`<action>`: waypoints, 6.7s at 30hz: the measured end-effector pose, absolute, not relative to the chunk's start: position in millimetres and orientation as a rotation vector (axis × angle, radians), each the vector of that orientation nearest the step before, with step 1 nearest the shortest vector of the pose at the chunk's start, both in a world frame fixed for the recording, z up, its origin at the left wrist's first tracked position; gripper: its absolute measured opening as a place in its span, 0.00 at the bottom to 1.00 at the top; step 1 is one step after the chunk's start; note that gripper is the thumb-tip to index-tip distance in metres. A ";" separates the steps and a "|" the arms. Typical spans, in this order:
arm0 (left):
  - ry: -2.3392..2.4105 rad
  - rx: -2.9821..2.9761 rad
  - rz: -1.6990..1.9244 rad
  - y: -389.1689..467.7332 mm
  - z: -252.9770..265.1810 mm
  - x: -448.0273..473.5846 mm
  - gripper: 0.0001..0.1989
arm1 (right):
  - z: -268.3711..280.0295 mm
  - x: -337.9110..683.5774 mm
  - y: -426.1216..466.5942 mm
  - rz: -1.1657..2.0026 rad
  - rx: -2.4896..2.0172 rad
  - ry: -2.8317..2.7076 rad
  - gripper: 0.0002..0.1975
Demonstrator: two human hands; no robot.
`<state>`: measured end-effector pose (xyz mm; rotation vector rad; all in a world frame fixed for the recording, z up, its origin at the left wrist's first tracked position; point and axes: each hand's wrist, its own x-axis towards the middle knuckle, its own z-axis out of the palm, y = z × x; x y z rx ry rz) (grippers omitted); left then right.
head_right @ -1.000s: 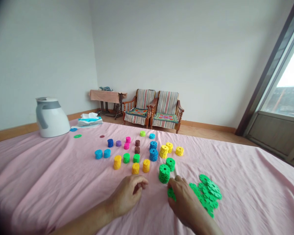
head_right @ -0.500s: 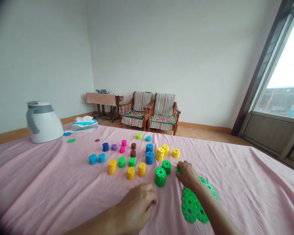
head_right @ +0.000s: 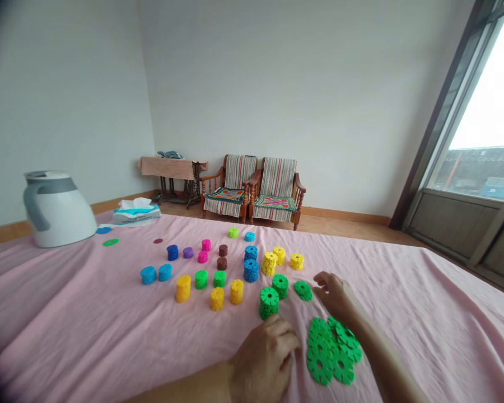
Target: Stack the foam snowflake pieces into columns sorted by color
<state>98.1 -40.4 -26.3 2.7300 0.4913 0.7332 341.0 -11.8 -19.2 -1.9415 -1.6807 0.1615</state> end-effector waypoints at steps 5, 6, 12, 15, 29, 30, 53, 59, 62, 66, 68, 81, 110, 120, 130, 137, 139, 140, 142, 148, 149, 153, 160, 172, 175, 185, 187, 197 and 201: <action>0.450 2.621 0.763 -39.7 -30.6 100.1 0.09 | -14.6 369.4 -43.6 0.123 -2.160 -1.730 0.12; 0.452 2.597 0.765 -39.6 -30.4 100.4 0.10 | -15.4 372.2 -46.7 0.092 -2.183 -1.728 0.14; 0.521 2.489 0.780 -38.9 -25.7 100.2 0.13 | -28.5 379.4 -43.2 0.095 -2.255 -1.736 0.13; 0.504 2.497 0.781 -38.9 -26.2 99.6 0.12 | -36.3 383.3 -39.1 0.113 -2.247 -1.728 0.11; 0.628 2.394 0.846 -40.5 -24.7 101.9 0.13 | -14.1 362.6 -19.4 0.376 -1.904 -1.468 0.02; 0.638 2.392 0.837 -40.5 -24.0 102.3 0.13 | -9.5 356.1 -15.2 0.437 -1.860 -1.416 0.03; 0.862 2.094 0.882 -38.1 -18.5 91.7 0.15 | -3.8 377.4 -41.1 0.304 -1.992 -1.550 0.10; 0.899 1.968 0.934 -34.8 -18.5 91.2 0.16 | 4.7 384.3 -72.2 0.203 -2.266 -1.731 0.11; 0.894 1.946 0.946 -34.0 -20.9 91.3 0.16 | 3.0 381.5 -73.6 0.222 -2.339 -1.759 0.07; 0.878 1.925 1.065 -34.4 -19.9 91.3 0.16 | -6.4 386.1 -70.4 0.110 -2.338 -1.759 0.05; 0.878 1.886 1.183 -33.6 -16.0 90.7 0.16 | -11.7 392.1 -69.6 0.085 -2.313 -1.720 0.07; 0.929 1.228 1.709 29.4 29.9 84.6 0.09 | 10.7 351.3 -46.2 0.663 -1.818 -1.394 0.04; 0.970 1.349 1.774 29.8 21.8 66.1 0.10 | -3.7 330.1 2.4 0.639 -1.843 -1.105 0.05; 0.783 1.735 1.509 -19.5 -3.8 75.2 0.13 | 12.0 332.0 -54.5 0.627 -1.957 -1.817 0.06; 0.779 1.732 1.452 -21.6 -10.9 77.7 0.13 | 13.7 318.6 -63.9 0.634 -2.111 -2.019 0.12; 0.830 1.727 1.447 -18.0 -13.5 76.5 0.13 | 10.7 321.6 -65.6 0.696 -2.082 -1.991 0.11; 0.839 1.736 1.443 -17.7 -13.8 76.6 0.13 | 12.2 319.6 -66.9 0.703 -2.073 -1.993 0.13; 0.841 1.739 1.441 -17.5 -13.9 76.5 0.13 | 13.4 317.8 -67.7 0.687 -2.077 -2.004 0.13; 0.840 1.745 1.440 -17.1 -14.0 76.4 0.13 | 16.3 312.8 -69.0 0.635 -2.097 -2.035 0.13; 0.840 1.759 1.462 -16.9 -14.0 75.5 0.13 | 19.0 297.4 -68.5 0.570 -2.107 -2.033 0.14; 0.841 1.762 1.463 -16.7 -14.0 75.3 0.13 | 17.7 297.0 -67.7 0.575 -2.098 -2.030 0.14; 0.852 1.767 1.457 -15.9 -14.7 74.9 0.13 | 12.6 302.7 -65.1 0.666 -2.019 -1.990 0.09; 0.844 1.769 1.433 -15.8 -15.4 75.2 0.13 | 16.7 321.3 -40.8 0.797 -1.769 -1.620 0.10; 0.847 1.742 1.428 -14.8 -17.2 75.7 0.13 | -12.6 330.6 25.9 0.595 -1.970 -1.297 0.04; 0.842 1.745 1.425 -15.4 -16.3 74.9 0.13 | -18.0 334.8 28.8 0.546 -2.001 -1.320 0.03; 0.848 1.739 1.403 -17.0 -15.8 75.8 0.14 | 4.5 326.7 13.6 0.382 -1.873 -1.922 0.28; 0.850 1.739 1.399 -16.9 -15.6 75.5 0.14 | 11.5 319.8 9.2 0.369 -1.859 -2.172 0.31; 0.861 1.744 1.393 -16.4 -18.1 75.9 0.14 | 19.9 309.5 13.4 0.344 -1.892 -2.342 0.21; 0.863 1.739 1.380 -15.8 -17.5 75.4 0.14 | 19.5 306.9 13.7 0.309 -1.883 -2.381 0.19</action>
